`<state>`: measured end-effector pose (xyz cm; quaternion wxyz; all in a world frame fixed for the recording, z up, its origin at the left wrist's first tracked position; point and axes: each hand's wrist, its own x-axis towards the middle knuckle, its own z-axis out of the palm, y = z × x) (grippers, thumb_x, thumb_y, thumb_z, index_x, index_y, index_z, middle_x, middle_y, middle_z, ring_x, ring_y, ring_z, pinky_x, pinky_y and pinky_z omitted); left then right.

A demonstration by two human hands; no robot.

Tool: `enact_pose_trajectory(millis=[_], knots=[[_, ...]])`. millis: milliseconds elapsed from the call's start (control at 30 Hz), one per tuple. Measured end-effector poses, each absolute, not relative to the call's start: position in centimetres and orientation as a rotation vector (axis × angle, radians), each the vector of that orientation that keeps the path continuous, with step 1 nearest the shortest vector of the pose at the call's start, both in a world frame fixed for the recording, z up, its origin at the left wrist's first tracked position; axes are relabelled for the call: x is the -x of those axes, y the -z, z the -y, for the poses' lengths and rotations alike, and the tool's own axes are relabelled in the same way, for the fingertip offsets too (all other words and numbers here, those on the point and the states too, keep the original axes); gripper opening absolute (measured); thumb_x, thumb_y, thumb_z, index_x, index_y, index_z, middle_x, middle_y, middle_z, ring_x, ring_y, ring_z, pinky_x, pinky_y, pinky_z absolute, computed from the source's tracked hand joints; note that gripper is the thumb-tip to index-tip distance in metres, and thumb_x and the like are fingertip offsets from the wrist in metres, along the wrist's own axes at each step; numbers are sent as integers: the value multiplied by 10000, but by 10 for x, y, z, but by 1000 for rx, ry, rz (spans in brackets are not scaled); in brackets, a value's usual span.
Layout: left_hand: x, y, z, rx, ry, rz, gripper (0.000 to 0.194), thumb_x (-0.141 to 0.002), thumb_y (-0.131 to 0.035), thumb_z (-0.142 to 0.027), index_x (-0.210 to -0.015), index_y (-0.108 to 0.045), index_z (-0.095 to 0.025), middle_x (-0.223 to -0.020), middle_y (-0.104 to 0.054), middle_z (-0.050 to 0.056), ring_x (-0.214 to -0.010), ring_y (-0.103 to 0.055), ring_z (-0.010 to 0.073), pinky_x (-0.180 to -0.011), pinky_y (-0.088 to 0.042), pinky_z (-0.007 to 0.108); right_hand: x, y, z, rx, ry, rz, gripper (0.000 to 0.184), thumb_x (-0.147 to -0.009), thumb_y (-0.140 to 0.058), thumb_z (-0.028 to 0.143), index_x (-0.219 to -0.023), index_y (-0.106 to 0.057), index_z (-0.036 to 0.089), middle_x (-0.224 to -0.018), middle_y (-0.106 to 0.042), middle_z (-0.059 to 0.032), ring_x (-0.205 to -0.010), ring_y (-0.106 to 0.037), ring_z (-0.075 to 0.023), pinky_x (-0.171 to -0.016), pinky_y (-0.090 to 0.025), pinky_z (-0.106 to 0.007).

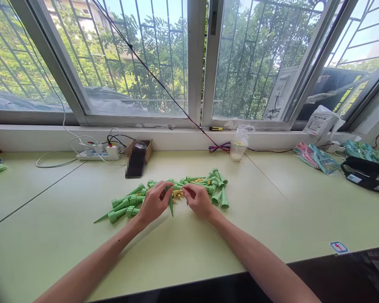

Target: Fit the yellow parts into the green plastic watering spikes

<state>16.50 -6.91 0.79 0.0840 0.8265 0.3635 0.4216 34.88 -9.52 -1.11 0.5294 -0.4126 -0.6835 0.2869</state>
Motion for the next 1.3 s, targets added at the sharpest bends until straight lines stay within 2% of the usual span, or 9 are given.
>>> enact_pose_trajectory(millis=[133, 533, 833, 1300], knots=[[-165, -9, 70, -2465, -1277, -1081, 139, -948, -463, -227, -998, -590, -201, -842, -607, 10, -558, -466, 104, -603, -416, 252, -349, 11, 96, 994, -662, 1650, 237, -939, -519, 369, -896, -654, 179, -639, -571, -3, -476, -519, -122, -475, -444, -247], [-165, -7, 71, -2464, -1236, -1054, 140, -951, -461, -230, -1000, -590, -206, -870, -616, 17, -595, -520, 111, -598, -429, 243, -348, 10, 98, 1005, -614, 1709, 221, -938, -523, 344, -923, -668, 177, -669, -612, -18, -516, -535, -134, -495, -452, -252], [-167, -7, 73, -2462, -1200, -1027, 136, -943, -474, -234, -1018, -587, -213, -879, -605, 14, -584, -503, 106, -605, -436, 247, -350, 14, 96, 992, -693, 1698, 249, -925, -548, 404, -971, -650, 181, -675, -616, -14, -506, -572, -142, -506, -488, -267], [-167, -6, 73, -2464, -1215, -1028, 155, -942, -480, -236, -1038, -601, -214, -895, -622, 19, -600, -531, 112, -620, -452, 251, -349, 13, 95, 964, -705, 1720, 217, -912, -578, 397, -961, -652, 198, -732, -632, -24, -528, -590, -146, -511, -491, -272]])
